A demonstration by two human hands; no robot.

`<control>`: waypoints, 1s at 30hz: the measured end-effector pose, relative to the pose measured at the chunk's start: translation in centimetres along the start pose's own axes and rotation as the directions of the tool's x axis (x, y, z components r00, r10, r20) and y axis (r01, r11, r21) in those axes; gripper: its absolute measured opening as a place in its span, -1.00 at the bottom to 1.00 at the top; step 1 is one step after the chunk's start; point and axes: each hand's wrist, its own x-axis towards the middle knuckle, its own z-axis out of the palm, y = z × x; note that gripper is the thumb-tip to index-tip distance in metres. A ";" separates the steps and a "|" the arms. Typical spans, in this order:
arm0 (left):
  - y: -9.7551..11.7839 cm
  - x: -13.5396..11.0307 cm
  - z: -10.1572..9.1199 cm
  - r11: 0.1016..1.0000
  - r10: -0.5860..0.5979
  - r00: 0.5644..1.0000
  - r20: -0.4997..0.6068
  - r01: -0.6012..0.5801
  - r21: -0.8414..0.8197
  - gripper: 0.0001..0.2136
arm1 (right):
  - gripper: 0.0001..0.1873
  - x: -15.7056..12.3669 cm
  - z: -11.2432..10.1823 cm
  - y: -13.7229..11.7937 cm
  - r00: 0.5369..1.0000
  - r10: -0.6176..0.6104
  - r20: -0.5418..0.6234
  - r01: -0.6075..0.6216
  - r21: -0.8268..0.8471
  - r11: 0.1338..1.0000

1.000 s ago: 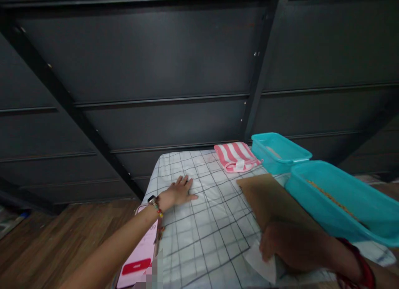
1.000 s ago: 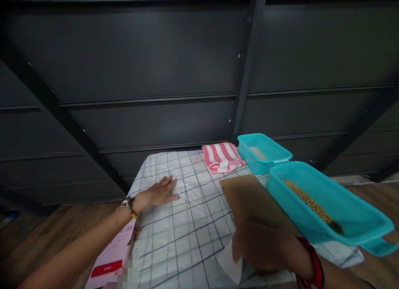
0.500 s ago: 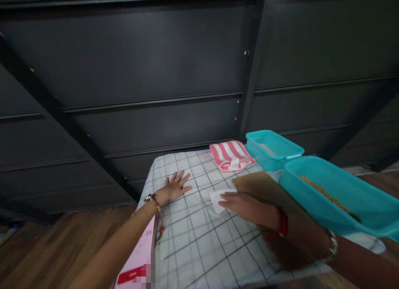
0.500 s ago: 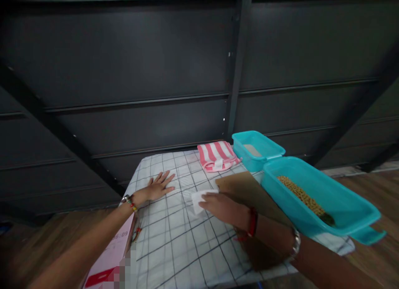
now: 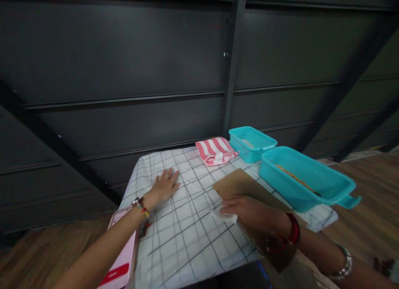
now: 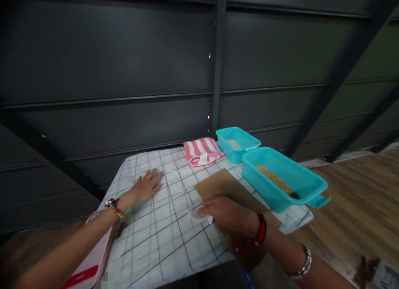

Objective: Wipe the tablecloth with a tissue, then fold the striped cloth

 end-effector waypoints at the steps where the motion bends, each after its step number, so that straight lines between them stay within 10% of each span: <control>1: 0.9 -0.3 -0.1 0.998 0.065 0.998 -0.025 -0.065 -0.001 -0.43 | -0.51 0.2 0.2 0.2 1.000 0.003 -0.012 -0.003 -0.039 0.999; 8: 8.2 0.5 -0.7 0.766 0.643 0.765 0.023 -0.643 -0.024 -0.55 | -0.51 -0.1 -2.7 1.8 0.987 0.042 -0.157 -0.081 -0.255 0.963; 16: 10.1 4.4 -1.2 0.755 0.656 0.755 0.015 -0.656 -0.006 -0.57 | -0.48 -0.9 -2.6 1.7 0.943 0.125 -0.308 -0.241 -0.373 0.896; 22: 6.2 3.0 -0.6 0.821 0.571 0.820 0.025 -0.571 -0.016 -0.50 | -0.63 -2.3 3.2 -2.9 0.999 0.030 -0.021 -0.034 -0.288 0.957; 26: 2.5 1.3 -0.2 0.891 0.455 0.890 0.019 -0.455 -0.007 -0.47 | -0.58 -1.8 1.6 -3.4 0.988 -0.114 0.106 0.120 -0.054 0.991; 30: -1.0 0.3 0.3 0.990 0.144 0.990 0.008 -0.144 -0.004 -0.45 | -0.56 1.2 -1.2 -0.4 0.997 0.001 -0.079 -0.007 -0.066 0.998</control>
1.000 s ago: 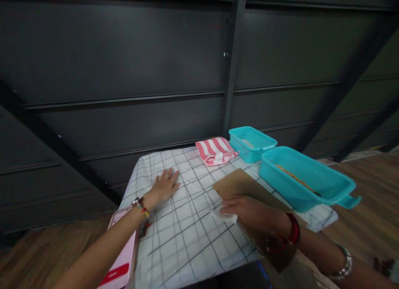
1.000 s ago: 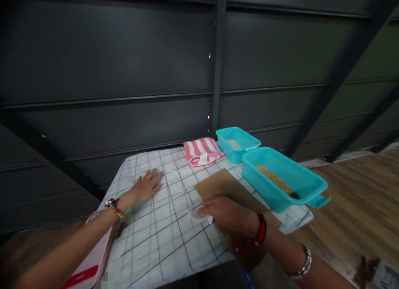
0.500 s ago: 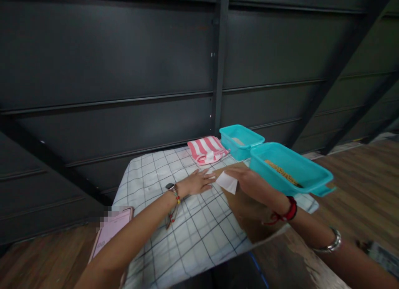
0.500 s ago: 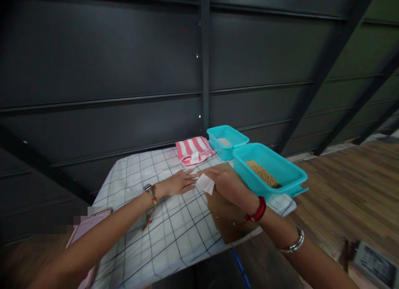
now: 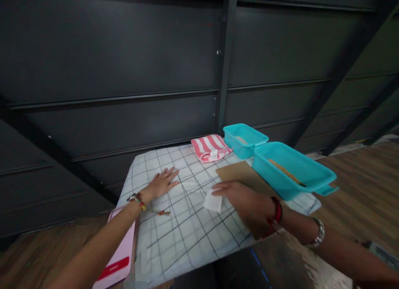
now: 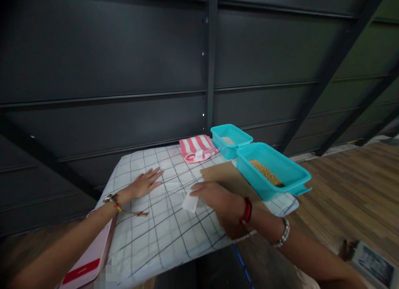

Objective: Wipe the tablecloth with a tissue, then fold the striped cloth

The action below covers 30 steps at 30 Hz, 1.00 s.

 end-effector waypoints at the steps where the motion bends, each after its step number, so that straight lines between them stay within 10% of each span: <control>1: -0.6 -0.2 0.1 0.997 -0.081 0.997 0.000 0.081 0.003 -0.44 | -0.57 0.7 -0.1 0.8 1.000 0.025 -0.016 -0.025 -0.040 0.999; 7: 0.3 -0.6 0.4 0.977 -0.213 0.976 0.041 0.213 -0.005 -0.42 | -0.58 0.5 1.1 1.6 0.998 -0.052 0.035 0.055 -0.088 0.995; 11: 2.8 -0.9 1.0 0.998 -0.019 0.999 0.050 0.022 -0.060 -0.38 | -0.57 0.9 0.1 1.4 0.952 -0.241 0.188 0.232 0.071 0.970; 16: 2.8 -1.2 1.6 0.983 0.145 0.989 0.030 -0.141 -0.122 -0.40 | -0.46 8.2 0.1 3.2 0.998 -0.064 0.018 0.066 -0.108 0.992; 23: -2.7 -0.7 1.0 0.964 -0.232 0.973 0.010 0.232 -0.128 -0.43 | -0.61 17.6 3.8 3.9 0.998 0.053 0.044 -0.034 -0.361 0.932; 30: -7.0 -0.8 1.8 0.952 -0.292 0.956 -0.027 0.288 -0.101 -0.43 | -0.49 10.9 3.9 3.7 0.917 -0.304 0.259 0.317 -0.009 0.948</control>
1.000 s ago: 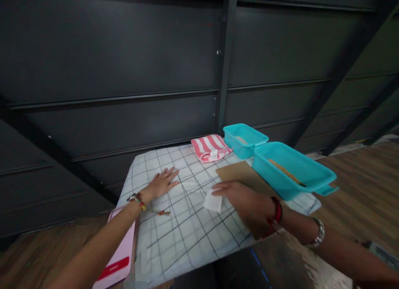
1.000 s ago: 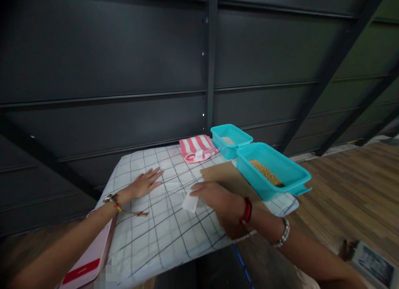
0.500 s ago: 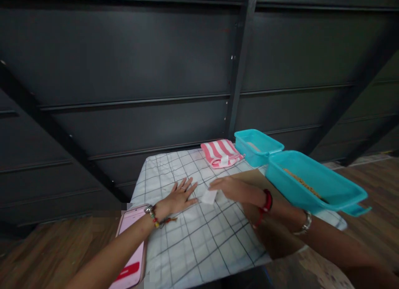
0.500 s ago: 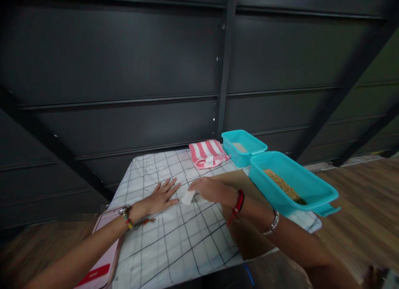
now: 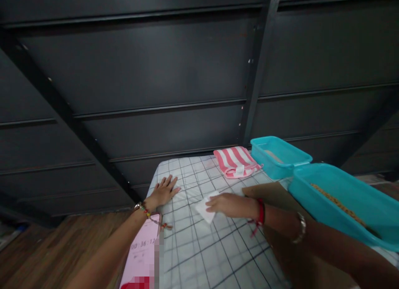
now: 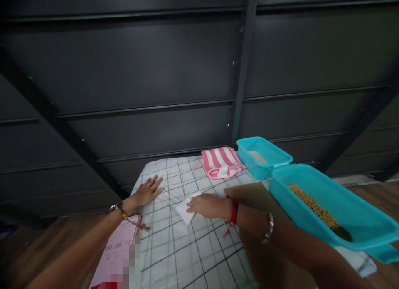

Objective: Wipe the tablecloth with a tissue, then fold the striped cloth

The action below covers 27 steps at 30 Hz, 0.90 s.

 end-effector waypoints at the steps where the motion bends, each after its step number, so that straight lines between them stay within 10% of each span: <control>1: -0.1 0.1 0.1 1.000 0.005 1.000 -0.001 -0.005 -0.002 -0.43 | -0.46 -1.2 -0.4 -0.1 0.999 -0.041 0.031 0.039 0.055 0.998; 5: 0.9 0.6 -0.3 1.000 -0.018 1.000 -0.009 0.018 0.001 -0.41 | -0.40 -1.7 -2.8 1.3 0.991 0.102 -0.089 -0.099 0.032 0.995; 9: 2.4 1.6 -0.9 1.000 0.000 0.998 -0.065 0.001 0.015 -0.44 | -0.45 3.9 -3.1 3.0 0.905 0.331 -0.268 -0.382 -0.170 0.908; 14: 1.9 2.4 -0.6 1.000 0.000 1.000 -0.004 0.000 -0.023 -0.45 | -0.68 7.4 -0.4 1.1 0.983 0.171 -0.066 -0.183 -0.279 0.943; 18: 1.2 2.2 -0.3 1.000 0.018 1.000 -0.005 -0.018 -0.025 -0.44 | -0.59 2.7 0.4 -1.8 0.999 -0.034 0.019 0.037 -0.173 0.984; 24: 3.8 1.3 -1.0 0.998 -0.007 0.997 -0.077 0.012 0.060 -0.49 | -0.45 -6.6 -2.4 -2.6 0.988 -0.009 0.156 -0.026 0.220 0.975; 27: 6.6 0.1 -0.9 0.966 0.258 0.962 -0.091 -0.254 0.052 -0.51 | -0.42 -7.8 -4.0 -0.5 0.989 0.147 -0.011 -0.141 0.219 0.965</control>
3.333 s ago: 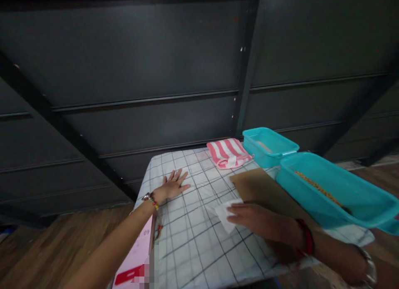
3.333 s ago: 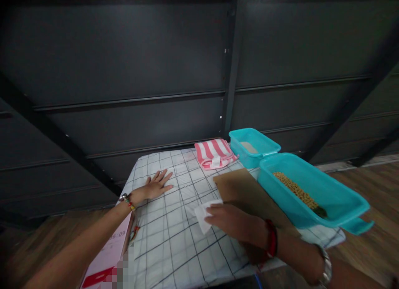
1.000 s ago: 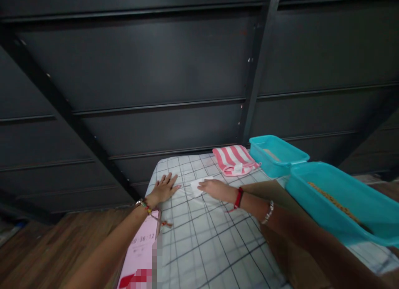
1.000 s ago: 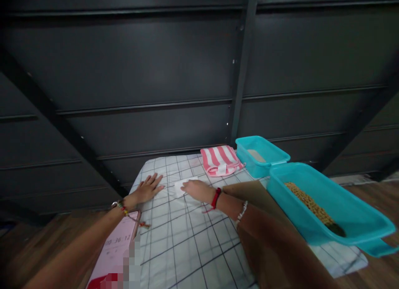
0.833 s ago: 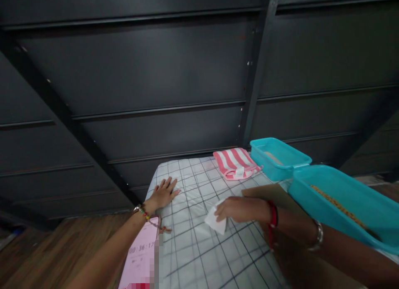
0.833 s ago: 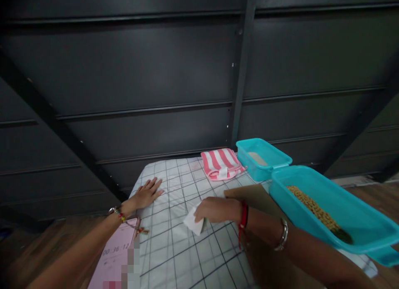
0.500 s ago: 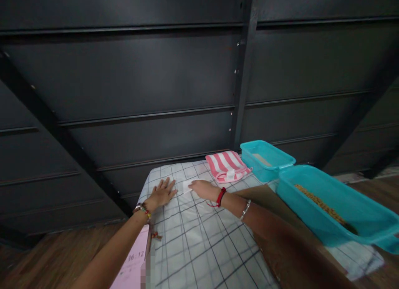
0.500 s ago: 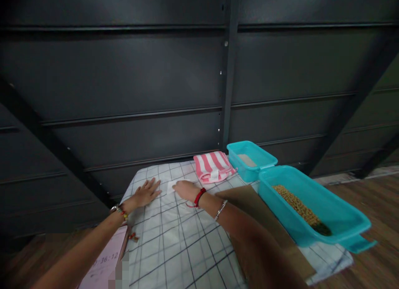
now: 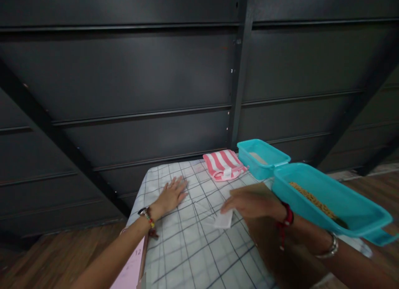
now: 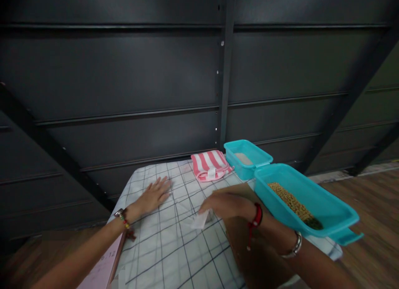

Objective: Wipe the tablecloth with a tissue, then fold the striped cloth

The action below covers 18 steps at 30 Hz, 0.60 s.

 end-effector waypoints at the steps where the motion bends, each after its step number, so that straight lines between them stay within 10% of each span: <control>1: 1.0 -0.3 0.1 0.989 0.144 0.989 0.018 -0.144 -0.042 -0.52 | -0.41 0.2 -0.7 0.7 0.992 0.066 -0.105 -0.071 -0.046 0.996; 5: 3.2 -1.7 1.1 0.880 0.457 0.885 0.085 -0.436 -0.188 -0.56 | -0.37 1.8 -3.0 3.0 0.884 0.266 -0.385 -0.356 -0.184 0.916; 13: -0.3 -2.3 0.5 0.940 0.320 0.943 0.089 -0.304 -0.153 -0.51 | -0.42 2.4 -5.6 5.5 0.728 0.397 -0.559 -0.594 -0.226 0.772; 18: 1.1 2.7 -1.3 0.910 0.168 0.982 -0.089 -0.189 -0.370 -0.52 | -0.57 1.6 -6.1 6.9 0.655 0.484 -0.580 -0.684 -0.182 0.707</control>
